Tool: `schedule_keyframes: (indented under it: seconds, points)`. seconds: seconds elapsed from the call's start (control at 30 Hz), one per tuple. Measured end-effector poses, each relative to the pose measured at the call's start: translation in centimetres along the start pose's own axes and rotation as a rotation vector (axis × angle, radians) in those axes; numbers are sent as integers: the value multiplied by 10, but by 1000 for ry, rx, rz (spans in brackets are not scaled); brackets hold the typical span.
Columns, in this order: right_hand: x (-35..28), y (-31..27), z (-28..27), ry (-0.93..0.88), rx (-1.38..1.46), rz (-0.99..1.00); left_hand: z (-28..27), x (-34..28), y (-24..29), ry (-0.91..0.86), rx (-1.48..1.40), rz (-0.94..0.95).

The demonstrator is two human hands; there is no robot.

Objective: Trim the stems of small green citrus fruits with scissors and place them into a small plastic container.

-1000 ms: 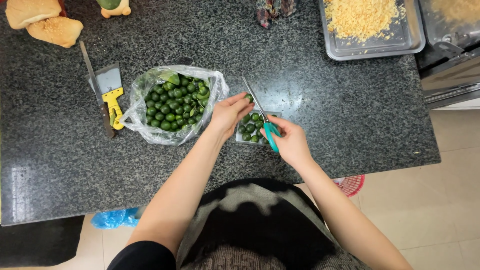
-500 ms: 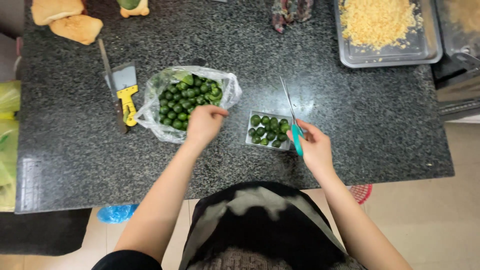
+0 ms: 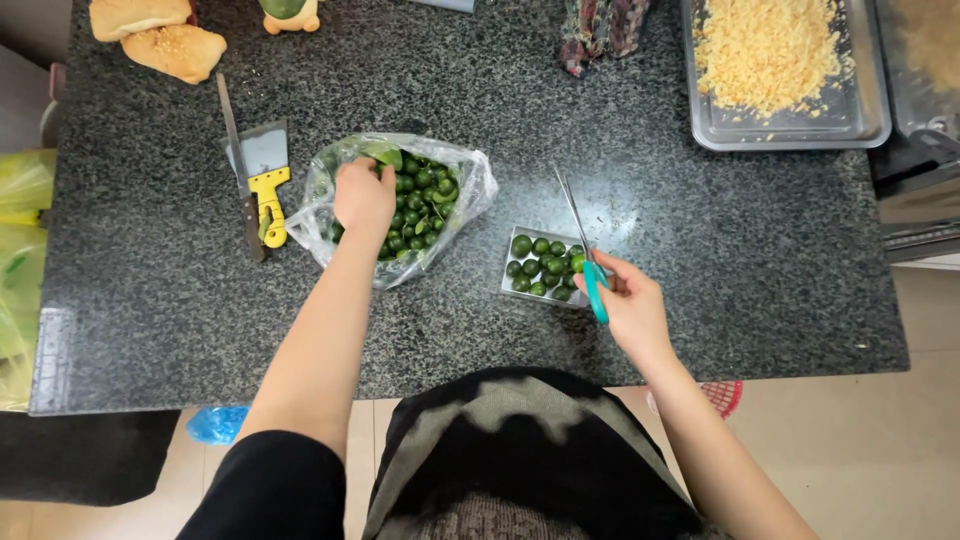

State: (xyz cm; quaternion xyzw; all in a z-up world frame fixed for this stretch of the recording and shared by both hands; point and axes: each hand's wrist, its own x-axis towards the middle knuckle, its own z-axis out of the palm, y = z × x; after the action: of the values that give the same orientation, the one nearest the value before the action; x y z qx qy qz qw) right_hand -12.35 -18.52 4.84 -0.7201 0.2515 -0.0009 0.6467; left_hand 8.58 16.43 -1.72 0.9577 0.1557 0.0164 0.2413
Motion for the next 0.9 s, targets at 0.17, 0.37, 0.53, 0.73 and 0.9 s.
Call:
schedule_keyframes:
  seconds: [0.17,0.37,0.53,0.73,0.9]
  points:
    - [0,7,-7,-4,-5,4,19,10,-12,6,-90,-50]
    - [-4,12,-5,-11,13,19,10,-16,-18,55,-346,5]
    - [-7,6,3,-27,23,13,-47,-77,51,-158,-1217,-313]
    - [-7,6,8,-68,88,5,-17,-94,75,-651,-1795,-480]
    - [-18,-6,9,-98,95,-37,-21,-119,106,-737,-1641,-400]
